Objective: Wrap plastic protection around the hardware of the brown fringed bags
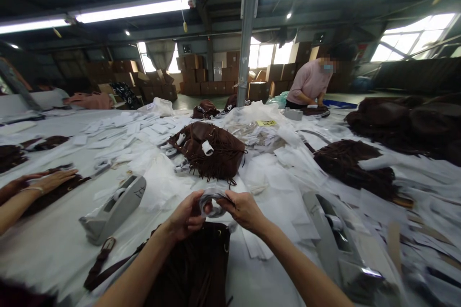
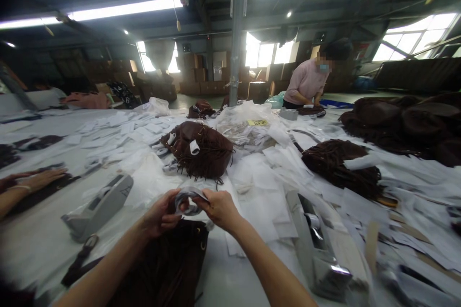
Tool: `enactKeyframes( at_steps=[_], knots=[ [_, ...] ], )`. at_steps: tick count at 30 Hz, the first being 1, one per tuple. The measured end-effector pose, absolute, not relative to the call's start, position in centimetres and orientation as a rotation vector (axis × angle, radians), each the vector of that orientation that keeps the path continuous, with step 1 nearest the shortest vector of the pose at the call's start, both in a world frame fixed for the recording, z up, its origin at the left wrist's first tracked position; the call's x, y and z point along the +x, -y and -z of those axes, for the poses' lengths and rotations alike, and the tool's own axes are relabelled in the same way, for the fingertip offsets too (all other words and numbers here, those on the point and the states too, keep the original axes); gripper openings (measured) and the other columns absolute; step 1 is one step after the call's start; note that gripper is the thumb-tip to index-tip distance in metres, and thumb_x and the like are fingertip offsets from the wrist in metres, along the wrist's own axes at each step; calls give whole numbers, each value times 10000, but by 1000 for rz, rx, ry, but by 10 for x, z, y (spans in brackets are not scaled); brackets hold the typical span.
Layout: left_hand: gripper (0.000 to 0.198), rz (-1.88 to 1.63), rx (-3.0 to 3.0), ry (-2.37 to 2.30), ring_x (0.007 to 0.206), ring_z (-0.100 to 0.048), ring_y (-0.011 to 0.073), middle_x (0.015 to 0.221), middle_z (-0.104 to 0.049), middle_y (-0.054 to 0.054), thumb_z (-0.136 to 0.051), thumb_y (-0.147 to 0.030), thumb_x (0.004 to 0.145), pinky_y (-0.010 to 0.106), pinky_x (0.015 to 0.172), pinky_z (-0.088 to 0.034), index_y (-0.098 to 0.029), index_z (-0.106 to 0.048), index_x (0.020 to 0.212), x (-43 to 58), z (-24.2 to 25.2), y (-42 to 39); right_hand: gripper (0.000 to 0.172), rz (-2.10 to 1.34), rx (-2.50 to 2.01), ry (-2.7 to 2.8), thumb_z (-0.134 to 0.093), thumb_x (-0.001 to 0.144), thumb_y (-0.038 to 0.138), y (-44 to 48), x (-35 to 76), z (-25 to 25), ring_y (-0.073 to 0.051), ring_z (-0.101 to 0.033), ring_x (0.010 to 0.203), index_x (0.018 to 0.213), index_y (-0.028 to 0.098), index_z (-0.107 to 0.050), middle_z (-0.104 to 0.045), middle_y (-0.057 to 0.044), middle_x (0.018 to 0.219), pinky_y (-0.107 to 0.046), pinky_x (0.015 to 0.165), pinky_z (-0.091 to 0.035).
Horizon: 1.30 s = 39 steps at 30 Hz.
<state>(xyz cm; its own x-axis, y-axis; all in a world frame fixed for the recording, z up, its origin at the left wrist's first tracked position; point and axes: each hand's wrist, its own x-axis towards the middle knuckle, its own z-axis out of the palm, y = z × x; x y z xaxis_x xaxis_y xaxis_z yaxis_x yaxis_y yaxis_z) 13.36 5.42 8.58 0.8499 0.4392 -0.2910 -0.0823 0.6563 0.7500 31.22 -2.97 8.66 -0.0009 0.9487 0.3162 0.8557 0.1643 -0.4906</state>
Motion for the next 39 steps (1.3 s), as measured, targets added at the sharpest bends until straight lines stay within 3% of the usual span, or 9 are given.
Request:
enactKeyframes(
  at_steps=[4,9,14,21,25,28,31,35,39],
  knots=[
    [419,-89,1008,-568,264,-134,13,403,-335,-91,-436,-515,862,143,273,-71,-126,-567,781,138,-103,-75,461,17,-1776,2053,-369,919,550,21,329,-104,-140,-559,565,800,181,-620,-646,-37,655,-233,524,-256],
    [321,-137,1186,-528,290,-251,-1,556,-505,-58,-644,-465,774,147,291,-75,-166,-550,842,140,-115,-83,318,194,-1738,2270,-489,897,466,15,336,-113,-162,-595,613,848,177,-612,-670,-59,693,-240,525,-256],
    [352,-93,1287,-621,272,-306,13,541,-527,-36,-632,-492,767,156,281,-93,-147,-563,785,151,-100,-74,98,205,-1715,2392,-531,878,248,12,334,-97,-153,-589,601,857,173,-591,-663,-52,677,-233,530,-293],
    [347,-210,1128,-728,268,-217,-8,556,-479,-74,-619,-493,766,142,269,-55,-168,-499,751,156,-84,-77,275,-161,-1727,1734,-419,922,436,31,345,-80,-170,-609,715,1083,216,-458,-629,-37,889,-255,621,-402],
    [340,-205,953,-724,282,-169,-23,581,-452,-82,-585,-482,798,128,266,-57,-147,-524,798,149,-76,-84,299,-428,-1705,1229,-233,955,401,57,334,-64,-151,-522,580,803,227,-424,-511,18,632,-267,579,-400],
    [343,-264,943,-742,276,-162,-22,571,-442,-87,-572,-487,810,117,253,-88,-149,-516,793,148,-74,-80,322,-842,-1576,1018,-307,919,437,73,311,-53,-103,-400,445,700,224,-407,-455,44,564,-228,443,-327],
    [374,-320,997,-773,263,-179,-18,544,-439,-87,-587,-492,800,114,238,-109,-165,-444,690,150,-77,-70,288,-1167,-1387,837,-443,849,462,80,289,-52,-58,-311,387,734,199,-470,-472,56,568,-188,366,-237],
    [372,-373,1055,-730,259,-202,-14,547,-459,-85,-590,-496,795,107,232,-144,-180,-419,695,150,-84,-60,333,-1317,-1306,756,-552,779,497,80,273,-59,-61,-440,409,832,168,-559,-539,41,570,-170,378,-317],
    [364,-410,1084,-711,258,-212,-12,581,-498,-81,-614,-497,772,104,226,-173,-197,-408,747,149,-84,-56,400,-1360,-1288,694,-610,722,546,75,265,-60,-74,-493,395,788,153,-580,-577,26,524,-172,374,-339]
  ],
)
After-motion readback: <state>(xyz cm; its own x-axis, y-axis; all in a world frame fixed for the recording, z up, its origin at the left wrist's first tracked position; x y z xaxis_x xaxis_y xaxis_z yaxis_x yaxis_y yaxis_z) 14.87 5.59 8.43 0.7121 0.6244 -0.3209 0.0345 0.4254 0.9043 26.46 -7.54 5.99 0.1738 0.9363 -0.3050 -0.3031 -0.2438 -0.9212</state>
